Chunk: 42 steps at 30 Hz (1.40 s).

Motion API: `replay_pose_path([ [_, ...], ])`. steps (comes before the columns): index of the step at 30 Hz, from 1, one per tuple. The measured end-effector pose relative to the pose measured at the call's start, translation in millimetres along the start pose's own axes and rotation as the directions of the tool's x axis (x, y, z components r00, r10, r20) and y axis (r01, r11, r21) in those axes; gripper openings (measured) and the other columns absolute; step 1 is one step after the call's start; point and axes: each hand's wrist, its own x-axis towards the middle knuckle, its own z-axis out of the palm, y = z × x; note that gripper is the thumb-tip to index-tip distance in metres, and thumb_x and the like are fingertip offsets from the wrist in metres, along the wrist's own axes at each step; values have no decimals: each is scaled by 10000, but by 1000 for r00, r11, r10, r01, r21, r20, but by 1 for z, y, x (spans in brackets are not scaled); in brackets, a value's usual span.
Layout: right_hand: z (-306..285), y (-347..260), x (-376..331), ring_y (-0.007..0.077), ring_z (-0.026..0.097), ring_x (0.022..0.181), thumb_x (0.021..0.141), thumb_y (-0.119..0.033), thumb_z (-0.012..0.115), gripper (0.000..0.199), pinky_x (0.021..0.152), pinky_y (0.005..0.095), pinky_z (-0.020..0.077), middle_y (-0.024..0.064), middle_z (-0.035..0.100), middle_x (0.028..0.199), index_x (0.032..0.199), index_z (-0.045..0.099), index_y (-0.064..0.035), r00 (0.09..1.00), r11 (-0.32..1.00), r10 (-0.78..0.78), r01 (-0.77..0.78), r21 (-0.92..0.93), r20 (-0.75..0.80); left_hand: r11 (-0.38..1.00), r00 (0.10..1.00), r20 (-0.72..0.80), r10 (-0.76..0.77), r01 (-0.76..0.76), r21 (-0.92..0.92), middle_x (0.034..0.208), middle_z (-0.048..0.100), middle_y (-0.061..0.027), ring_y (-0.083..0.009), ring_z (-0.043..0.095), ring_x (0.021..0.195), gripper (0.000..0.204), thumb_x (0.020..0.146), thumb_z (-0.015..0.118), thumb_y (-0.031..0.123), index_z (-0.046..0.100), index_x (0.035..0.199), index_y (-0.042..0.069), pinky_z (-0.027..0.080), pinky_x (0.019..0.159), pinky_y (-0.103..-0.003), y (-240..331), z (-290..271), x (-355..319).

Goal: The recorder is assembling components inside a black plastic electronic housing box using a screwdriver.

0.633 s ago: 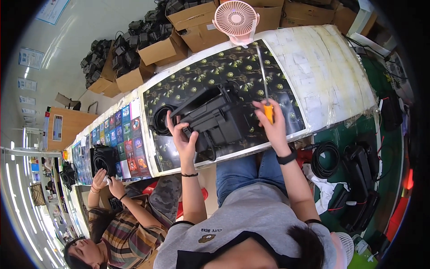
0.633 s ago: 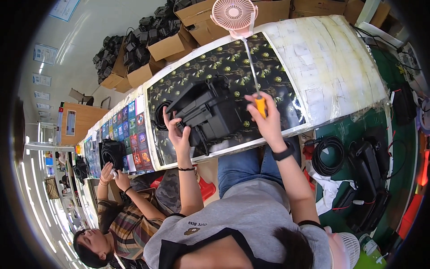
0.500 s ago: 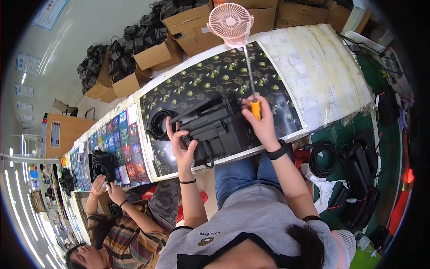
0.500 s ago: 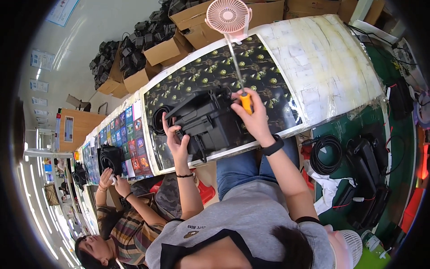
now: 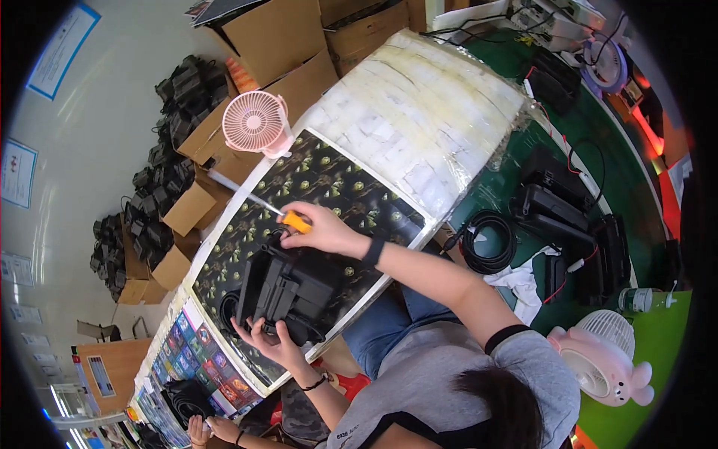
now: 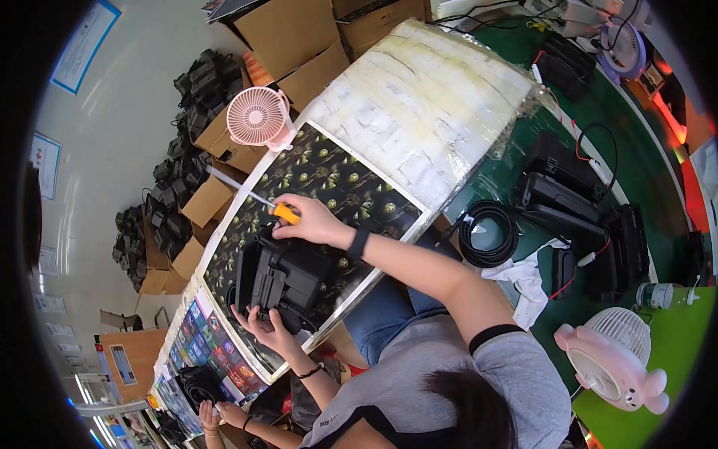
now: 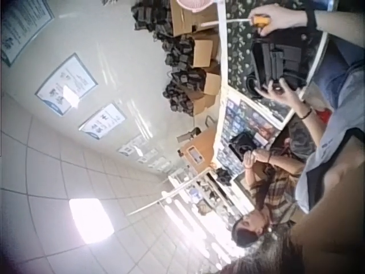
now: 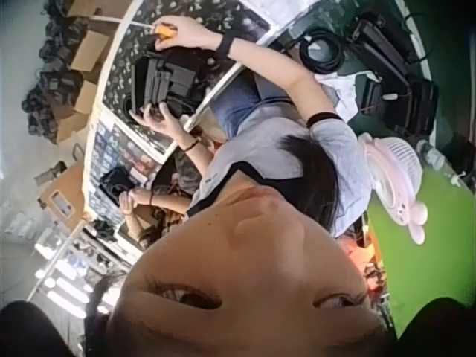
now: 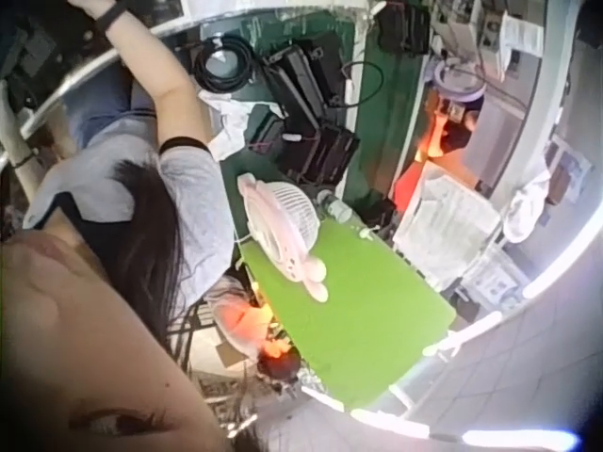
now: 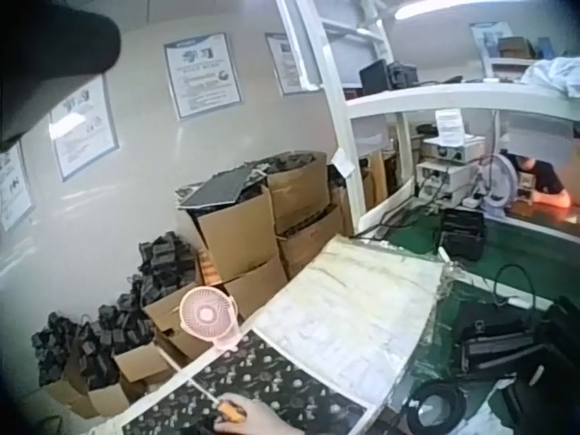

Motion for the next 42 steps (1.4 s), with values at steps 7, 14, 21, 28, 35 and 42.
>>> replay_pose_path([
  [7,-123,-55,64,197,716,816,855,-177,731,254,730,302,563,63,732,938,1102,679,-145,643,581,-749,523,-624,-158,906,945,-315,-86,205,370,1530,343,-128,-254,414,1332,278,931,703,203,652,1146,35,411,1042,-372,-17,-34,21],
  [14,-354,-125,68,241,718,869,923,-203,677,183,747,324,558,87,742,989,1085,688,-119,535,393,-802,142,-908,-264,952,771,-636,21,179,249,1234,599,-177,-295,519,1213,319,846,806,263,688,977,-3,399,1033,-440,-122,-163,74],
  [21,-533,-127,-52,373,636,1049,933,-213,569,358,870,455,513,165,666,1158,1288,615,-204,589,193,-551,-599,-777,-591,563,677,-586,446,297,771,1250,603,-164,-331,515,1233,271,886,724,207,680,1059,4,389,1044,-451,-89,-202,83],
  [28,-627,-70,-134,407,508,1287,933,-219,615,596,1036,474,458,241,498,1405,1469,410,-58,659,11,-443,-675,-738,-609,959,583,-809,76,179,220,1234,614,-115,-221,598,1052,197,958,590,103,633,1091,-36,482,938,-364,-71,-191,48],
  [35,-560,-119,-100,356,689,1014,768,-220,825,388,841,448,574,158,664,1140,1075,643,-67,623,-448,-204,-745,-494,-755,960,615,-789,11,213,180,1092,641,-115,-210,623,977,151,973,500,10,624,1044,-37,534,863,-326,-80,-185,16],
  [42,-509,-170,-101,382,688,1002,716,-469,828,541,837,476,558,193,715,1057,1038,688,-57,531,-254,-263,-844,-473,-806,980,678,-731,-80,187,66,1059,643,-92,-181,617,982,147,982,493,22,625,1033,-17,512,864,-296,-88,-184,36],
])
